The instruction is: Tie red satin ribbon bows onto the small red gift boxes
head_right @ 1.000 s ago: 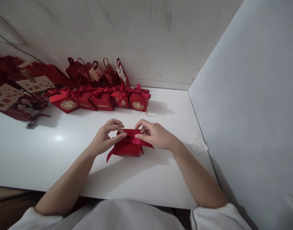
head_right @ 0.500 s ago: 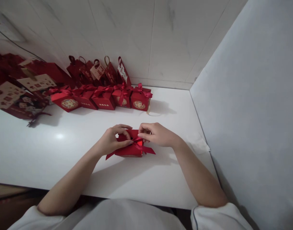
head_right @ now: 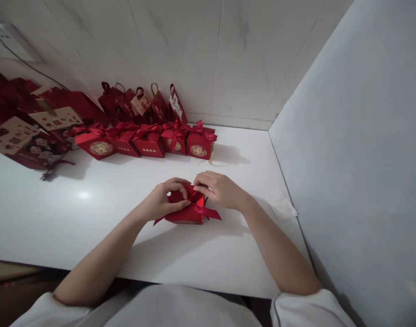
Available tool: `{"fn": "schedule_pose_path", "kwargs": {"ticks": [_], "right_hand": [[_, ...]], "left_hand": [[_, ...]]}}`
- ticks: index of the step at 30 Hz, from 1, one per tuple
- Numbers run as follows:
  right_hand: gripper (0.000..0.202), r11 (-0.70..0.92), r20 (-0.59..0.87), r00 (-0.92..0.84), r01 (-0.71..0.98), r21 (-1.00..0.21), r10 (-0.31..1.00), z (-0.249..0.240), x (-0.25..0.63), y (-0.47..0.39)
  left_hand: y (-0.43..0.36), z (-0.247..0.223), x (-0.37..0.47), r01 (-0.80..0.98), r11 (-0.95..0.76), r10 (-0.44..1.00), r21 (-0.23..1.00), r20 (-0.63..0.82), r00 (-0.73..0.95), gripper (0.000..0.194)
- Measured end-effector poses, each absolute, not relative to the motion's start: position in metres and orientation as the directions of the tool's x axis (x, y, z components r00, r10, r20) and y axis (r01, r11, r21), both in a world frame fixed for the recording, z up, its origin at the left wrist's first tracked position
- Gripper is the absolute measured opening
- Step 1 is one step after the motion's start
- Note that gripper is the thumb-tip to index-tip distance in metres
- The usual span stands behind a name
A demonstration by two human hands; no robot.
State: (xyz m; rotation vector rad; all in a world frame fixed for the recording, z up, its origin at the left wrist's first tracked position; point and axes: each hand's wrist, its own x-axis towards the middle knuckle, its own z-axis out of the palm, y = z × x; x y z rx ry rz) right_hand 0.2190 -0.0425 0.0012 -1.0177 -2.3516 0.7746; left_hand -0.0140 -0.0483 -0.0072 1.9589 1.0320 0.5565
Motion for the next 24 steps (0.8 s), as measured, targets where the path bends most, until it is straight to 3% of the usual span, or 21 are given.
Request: {"fn": "schedule_pose_path", "kwargs": {"ticks": [2,6,9,14,18,21,24], "right_hand": [[0.014,0.522,0.183,-0.562,0.534,-0.665,0.807,0.001,0.221,-0.043],[0.030,0.396,0.100,-0.473,0.581,-0.711,0.875,0.009,0.228,-0.045],[0.037,0.333,0.021,-0.475,0.585,-0.739,0.880,0.017,0.232,-0.047],[0.046,0.177,-0.124,-0.462,0.554,-0.813,0.878,0.016,0.236,-0.047],[0.053,0.006,-0.216,-0.432,0.457,-0.890,0.876,-0.004,0.242,-0.037],[0.059,0.040,-0.081,-0.411,0.276,-0.960,0.908,-0.023,0.236,-0.027],[0.063,0.148,0.116,-0.335,0.070,-0.987,0.935,-0.045,0.218,-0.023]], "left_hand": [[-0.046,-0.008,-0.020,0.425,-0.358,0.796,0.831,0.033,0.605,0.026],[-0.038,-0.005,-0.039,0.341,-0.472,0.640,0.813,0.050,0.767,0.116],[-0.032,-0.004,-0.053,0.343,-0.503,0.574,0.793,0.009,0.819,0.142],[-0.024,-0.020,-0.058,0.324,-0.410,0.551,0.852,-0.052,0.833,0.145],[-0.017,-0.036,-0.051,0.272,-0.382,0.548,0.883,-0.020,0.836,0.124],[-0.015,-0.043,-0.044,0.270,-0.475,0.654,0.837,0.131,0.745,0.092],[-0.014,-0.047,-0.040,0.331,-0.543,0.769,0.772,0.298,0.565,0.088]]}}
